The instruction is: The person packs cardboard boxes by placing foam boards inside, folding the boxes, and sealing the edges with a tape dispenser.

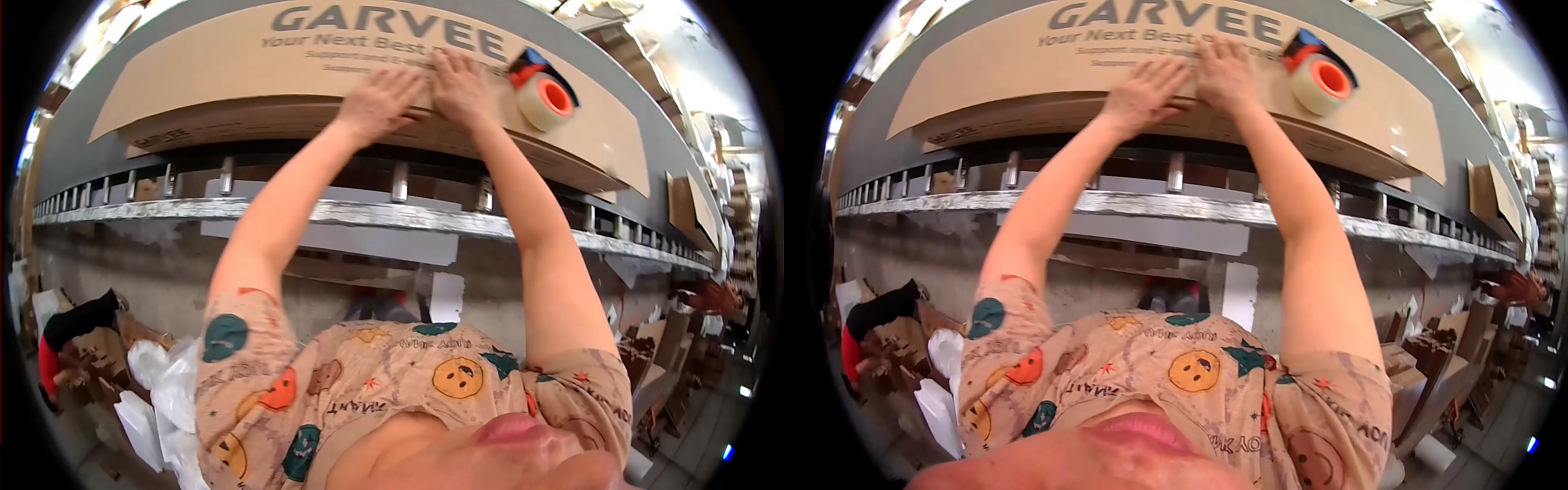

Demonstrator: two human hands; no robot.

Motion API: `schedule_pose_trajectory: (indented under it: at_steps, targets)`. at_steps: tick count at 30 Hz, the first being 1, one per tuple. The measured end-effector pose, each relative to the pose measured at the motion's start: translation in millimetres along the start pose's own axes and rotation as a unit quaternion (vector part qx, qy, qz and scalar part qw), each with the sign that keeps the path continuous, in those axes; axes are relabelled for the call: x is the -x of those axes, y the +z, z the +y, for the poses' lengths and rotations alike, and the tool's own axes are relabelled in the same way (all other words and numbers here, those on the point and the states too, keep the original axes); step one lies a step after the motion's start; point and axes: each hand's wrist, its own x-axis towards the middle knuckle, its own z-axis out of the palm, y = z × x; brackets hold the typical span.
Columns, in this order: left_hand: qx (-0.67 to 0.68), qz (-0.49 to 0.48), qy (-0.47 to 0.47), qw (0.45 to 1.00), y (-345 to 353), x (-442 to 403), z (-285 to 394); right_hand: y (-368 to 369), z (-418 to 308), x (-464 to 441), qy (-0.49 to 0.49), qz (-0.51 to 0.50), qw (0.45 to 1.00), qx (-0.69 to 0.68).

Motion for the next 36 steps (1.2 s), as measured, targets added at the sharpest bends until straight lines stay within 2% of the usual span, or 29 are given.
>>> schedule_pose_trajectory:
  at_steps: [1,3,4,5,6,7,8,9,10,11,13,16,17,18,20,22,24,25,26,27,28,29,30,32,34,35,36]
  targets:
    - [-0.016,0.001,0.005,1.0,-4,5,1,-10,6,6,-0.003,0.001,1.0,0.007]
    - [-0.051,0.005,0.005,0.999,-8,1,-2,-27,9,6,-0.072,0.093,0.976,-0.182]
    - [-0.046,0.011,0.012,0.999,-7,2,-3,-65,21,8,-0.102,0.142,0.974,-0.141]
    - [-0.04,0.015,0.019,0.999,-6,6,-5,-82,57,10,-0.074,0.154,0.979,-0.107]
    - [-0.05,0.011,0.016,0.999,-7,8,-7,-104,91,8,-0.016,0.207,0.956,-0.205]
    - [-0.055,0.004,0.024,0.998,-8,8,-9,-126,131,11,0.018,0.197,0.977,-0.079]
    - [-0.059,-0.001,0.029,0.998,-9,8,-10,-126,180,13,0.064,0.123,0.989,0.054]
    - [-0.061,0.0,0.031,0.998,-9,9,-11,-138,186,8,0.189,-0.048,0.979,-0.055]
    - [-0.069,0.0,0.02,0.997,-10,9,-9,-149,188,3,0.303,-0.221,0.914,-0.155]
    - [-0.06,0.002,0.025,0.998,-12,7,-12,-144,193,-8,0.288,-0.219,0.918,-0.16]
    - [-0.059,-0.016,0.029,0.998,-16,12,-15,-121,194,-15,0.327,-0.413,0.826,-0.2]
    - [-0.051,-0.019,0.042,0.998,-14,13,-12,-79,230,-21,0.421,-0.466,0.705,-0.33]
    - [-0.07,-0.037,0.02,0.997,-17,10,-9,-89,207,-13,0.437,-0.424,0.73,-0.311]
    - [-0.089,-0.051,-0.002,0.995,-18,7,-5,-92,187,1,0.43,-0.365,0.725,-0.395]
    - [-0.097,-0.057,-0.007,0.994,-10,1,8,-104,156,13,0.413,-0.292,0.793,-0.339]
    - [-0.065,-0.009,0.03,0.997,10,-15,24,-103,163,34,0.379,-0.274,0.839,-0.279]
    - [-0.057,0.043,0.049,0.996,20,-17,30,-113,141,89,0.416,-0.19,0.852,-0.254]
    - [-0.051,0.07,0.055,0.995,22,-19,23,-140,76,114,0.534,-0.09,0.693,-0.476]
    - [-0.036,0.089,0.056,0.994,25,-13,23,-149,61,147,0.563,-0.129,0.581,-0.574]
    - [-0.015,0.091,0.053,0.994,27,-6,25,-147,33,182,0.544,-0.053,0.483,-0.685]
    - [-0.017,0.102,0.05,0.993,26,-5,23,-150,-11,201,0.561,0.046,0.463,-0.684]
    - [-0.022,0.116,0.049,0.992,26,-7,21,-157,-49,212,0.544,0.085,0.371,-0.747]
    - [-0.008,0.124,0.049,0.991,28,-6,23,-163,-86,215,0.538,0.113,0.328,-0.768]
    - [-0.033,0.128,0.05,0.99,29,-5,19,-154,-125,220,0.516,0.147,0.288,-0.794]
    - [-0.032,0.127,0.053,0.99,31,-2,16,-145,-122,208,0.537,0.141,0.271,-0.786]
    - [-0.039,0.124,0.054,0.99,31,-1,15,-144,-108,192,0.541,0.115,0.31,-0.773]
    - [-0.037,0.127,0.053,0.99,31,-1,14,-150,-101,156,0.571,0.137,0.361,-0.724]
